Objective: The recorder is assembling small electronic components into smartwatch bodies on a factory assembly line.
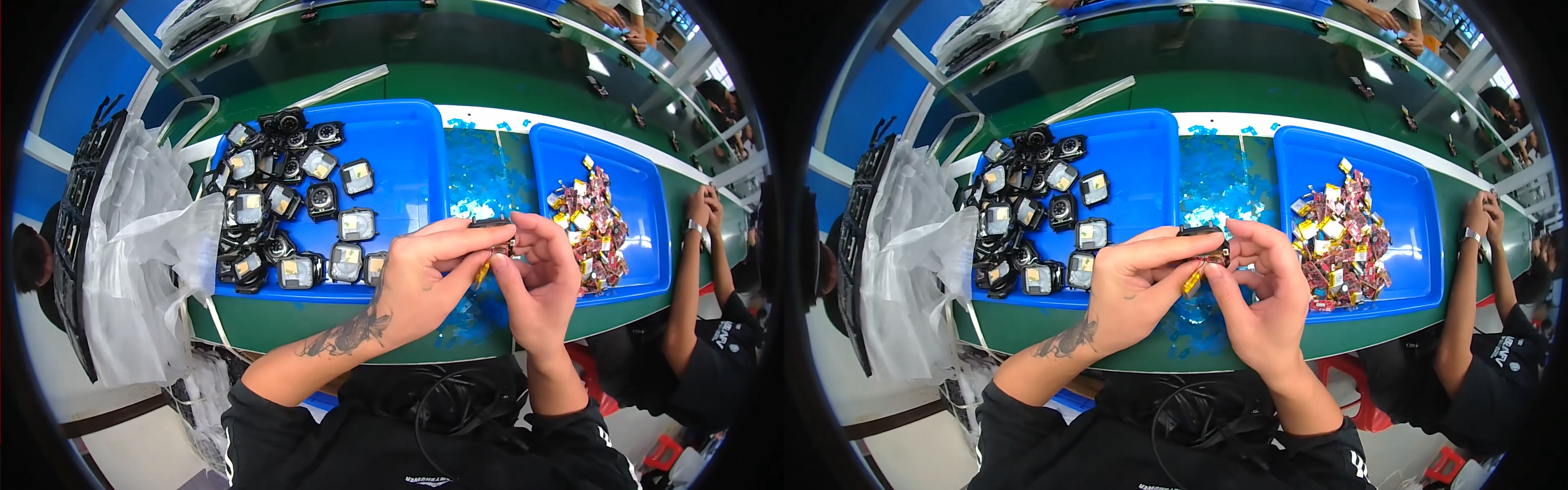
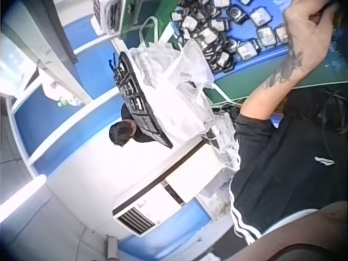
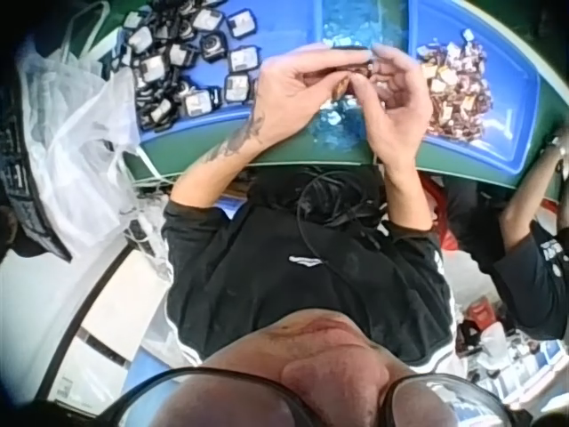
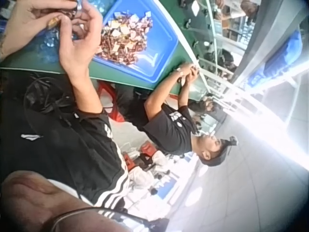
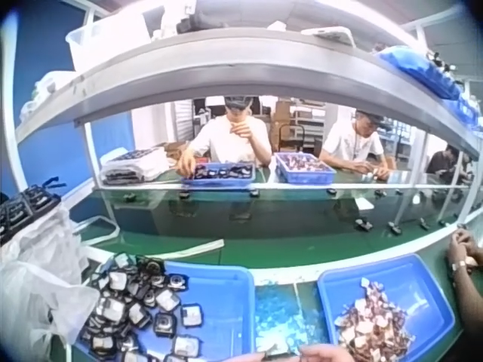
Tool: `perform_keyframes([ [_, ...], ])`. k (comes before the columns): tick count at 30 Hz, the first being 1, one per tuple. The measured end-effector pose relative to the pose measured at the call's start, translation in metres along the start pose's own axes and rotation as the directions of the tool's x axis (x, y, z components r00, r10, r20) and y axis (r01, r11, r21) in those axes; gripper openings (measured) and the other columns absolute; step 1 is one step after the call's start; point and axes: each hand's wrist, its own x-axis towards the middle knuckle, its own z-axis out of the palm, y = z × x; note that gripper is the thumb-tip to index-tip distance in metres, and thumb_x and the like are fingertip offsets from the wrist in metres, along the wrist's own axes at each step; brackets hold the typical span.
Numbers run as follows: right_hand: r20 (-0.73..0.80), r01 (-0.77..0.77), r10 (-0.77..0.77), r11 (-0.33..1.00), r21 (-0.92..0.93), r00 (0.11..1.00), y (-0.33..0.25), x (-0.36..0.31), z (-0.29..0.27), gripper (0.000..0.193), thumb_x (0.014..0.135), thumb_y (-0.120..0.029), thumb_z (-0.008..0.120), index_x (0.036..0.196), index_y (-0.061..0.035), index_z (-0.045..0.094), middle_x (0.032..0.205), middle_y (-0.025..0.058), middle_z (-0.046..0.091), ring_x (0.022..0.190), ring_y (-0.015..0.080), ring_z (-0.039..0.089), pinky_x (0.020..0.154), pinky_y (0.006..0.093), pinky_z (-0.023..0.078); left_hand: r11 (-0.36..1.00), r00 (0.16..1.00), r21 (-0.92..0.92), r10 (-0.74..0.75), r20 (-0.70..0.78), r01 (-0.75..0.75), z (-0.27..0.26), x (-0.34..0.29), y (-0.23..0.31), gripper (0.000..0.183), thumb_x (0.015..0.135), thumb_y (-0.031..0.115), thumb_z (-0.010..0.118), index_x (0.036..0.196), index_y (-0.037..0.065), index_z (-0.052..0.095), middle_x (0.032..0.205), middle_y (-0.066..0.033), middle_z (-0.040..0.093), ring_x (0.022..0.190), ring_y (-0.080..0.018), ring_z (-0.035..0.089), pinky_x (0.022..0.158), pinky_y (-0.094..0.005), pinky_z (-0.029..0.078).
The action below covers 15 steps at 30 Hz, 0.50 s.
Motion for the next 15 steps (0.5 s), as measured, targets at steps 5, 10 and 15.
perform_keyframes([
  [5, 0.102, -0.139, 0.121, 0.972, 0.19, 0.987, -0.01, 0.011, 0.001, 0.043, 0.084, 0.011, 0.063, 0.124, 0.0027, 0.051, 0.1, 0.0049, 0.059, 0.092, 0.0087, 0.058, 0.075, 0.02, 0.054, 0.998, 0.996, -0.018, 0.066, -0.059, -0.067, 0.0, -0.003, 0.001, 0.033, 0.089, -0.012, 0.059, 0.119, 0.0, 0.067, 0.116, -0.0126, 0.063, 0.101, -0.0156, 0.064, 0.08, -0.023, 0.055],
  [10, 0.145, -0.152, 0.131, 0.978, 0.143, 0.981, -0.009, 0.034, -0.004, 0.043, 0.084, 0.004, 0.066, 0.124, 0.0006, 0.051, 0.094, 0.0046, 0.064, 0.084, 0.008, 0.059, 0.072, 0.0202, 0.049, 0.977, 0.999, -0.212, -0.028, -0.037, 0.02, -0.011, 0.007, 0.014, 0.054, 0.092, -0.006, 0.054, 0.144, 0.005, 0.044, 0.13, -0.0151, 0.057, 0.109, -0.0181, 0.062, 0.091, -0.031, 0.051],
  [15, 0.263, -0.141, 0.195, 0.967, -0.21, 0.945, -0.002, 0.157, -0.016, 0.047, 0.079, -0.004, 0.073, 0.121, -0.0004, 0.054, 0.088, 0.0051, 0.067, 0.078, 0.0093, 0.06, 0.066, 0.0238, 0.046, 0.038, 0.943, 0.989, 0.297, -0.15, 0.146, -0.077, 0.026, 0.005, 0.045, 0.088, 0.014, 0.06, 0.129, -0.002, 0.053, 0.132, -0.0222, 0.052, 0.127, -0.0362, 0.045, 0.102, -0.0466, 0.038],
])
